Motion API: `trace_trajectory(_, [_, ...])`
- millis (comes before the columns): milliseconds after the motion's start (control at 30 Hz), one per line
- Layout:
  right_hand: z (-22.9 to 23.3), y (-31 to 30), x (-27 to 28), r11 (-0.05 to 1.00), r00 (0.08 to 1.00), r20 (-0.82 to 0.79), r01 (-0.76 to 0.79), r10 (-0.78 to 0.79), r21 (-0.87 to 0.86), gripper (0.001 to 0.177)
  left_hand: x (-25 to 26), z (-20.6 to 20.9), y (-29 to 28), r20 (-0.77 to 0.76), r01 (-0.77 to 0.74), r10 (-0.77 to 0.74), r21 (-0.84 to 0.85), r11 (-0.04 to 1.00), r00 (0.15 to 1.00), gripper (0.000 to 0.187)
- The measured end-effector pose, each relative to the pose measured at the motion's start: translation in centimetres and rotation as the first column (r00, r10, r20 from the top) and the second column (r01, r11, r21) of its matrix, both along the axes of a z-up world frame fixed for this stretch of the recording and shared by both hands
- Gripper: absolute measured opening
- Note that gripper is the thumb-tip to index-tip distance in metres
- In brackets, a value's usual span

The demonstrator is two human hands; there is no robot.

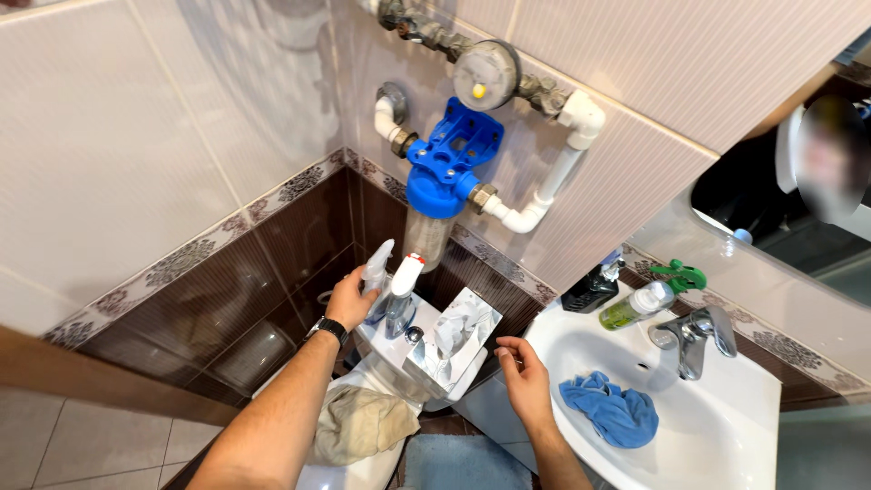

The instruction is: The person sprays a bathroom mirror with cleaning solution, wipes it with a blue cloth, and then uses a paper towel to dry the surface. They also spray the wall near the washing machine and sink area.

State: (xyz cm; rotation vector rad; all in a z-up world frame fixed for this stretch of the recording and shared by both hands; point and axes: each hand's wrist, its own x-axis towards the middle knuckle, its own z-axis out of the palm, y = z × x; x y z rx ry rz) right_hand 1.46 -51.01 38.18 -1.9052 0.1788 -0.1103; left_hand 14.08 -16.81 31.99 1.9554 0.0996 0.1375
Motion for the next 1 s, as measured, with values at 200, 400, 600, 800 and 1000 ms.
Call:
trace_trajectory(200, [0.6, 2.3, 0.6, 0.992, 0.991, 0.061, -0.118, 0.121, -0.037, 0.022, -2.8, 3.4, 1.0, 0.121, -0.099, 0.106, -0.061, 0.993, 0.987, 0.057])
trace_trajectory(400, [3.2, 7.1, 0.7, 0.954, 0.949, 0.104, -0.299, 0.297, 0.007, 0.024, -7.8, 11.0, 1.6, 0.257, -0.077, 0.085, -0.04, 0.996, 0.963, 0.053])
trace_trajectory(600, [9.0, 12.0, -1.0, 0.842, 0.781, 0.345, -0.537, 0.521, -0.054, 0.066, -15.1, 19.5, -1.1, 0.338, -0.101, 0.082, 0.039, 0.994, 0.938, 0.053])
trace_trajectory(800, [14.1, 14.4, -3.5, 0.73, 0.731, 0.316, -0.668, 0.605, 0.145, 0.085, -21.2, 21.7, -5.4, 0.468, -0.076, 0.059, 0.017, 0.997, 0.882, 0.05])
trace_trajectory(1000, [14.5, 14.2, -5.6, 0.727, 0.757, 0.262, -0.651, 0.599, 0.218, 0.073, -25.8, 19.9, -7.0, 0.558, -0.048, 0.015, 0.045, 0.998, 0.83, 0.052])
